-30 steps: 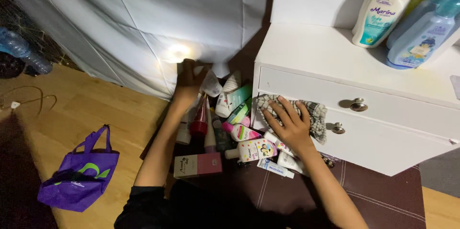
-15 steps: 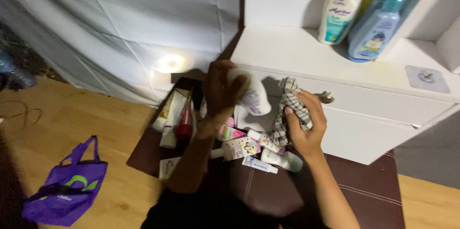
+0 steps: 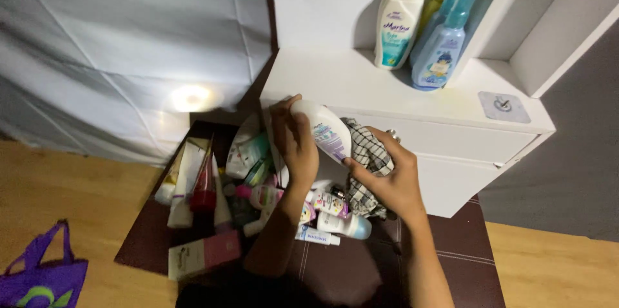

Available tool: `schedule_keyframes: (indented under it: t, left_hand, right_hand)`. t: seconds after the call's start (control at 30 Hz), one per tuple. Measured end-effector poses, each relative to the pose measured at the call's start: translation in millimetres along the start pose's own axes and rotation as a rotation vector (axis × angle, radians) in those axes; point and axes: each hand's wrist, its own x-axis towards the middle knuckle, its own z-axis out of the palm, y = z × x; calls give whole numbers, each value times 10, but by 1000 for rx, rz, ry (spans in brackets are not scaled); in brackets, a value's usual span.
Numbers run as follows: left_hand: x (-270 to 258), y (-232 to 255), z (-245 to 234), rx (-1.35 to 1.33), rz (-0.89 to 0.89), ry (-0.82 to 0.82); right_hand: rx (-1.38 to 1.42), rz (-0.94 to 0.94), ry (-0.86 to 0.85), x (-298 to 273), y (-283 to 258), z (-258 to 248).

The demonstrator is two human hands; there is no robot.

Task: Cleaning various cosmetic bottles with a cloth and organizing them onto a white drawer unit.

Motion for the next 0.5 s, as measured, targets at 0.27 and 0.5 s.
schedule_keyframes:
  t: [0.27,0.5]
  left_hand:
    - [-307,148,127,-319,-37,-295]
    - [-314,125,129,-214,118,-378]
  right_hand:
    - [-181,-206,241,-86,57,90]
    - [-227,-483,176,-96,39,35]
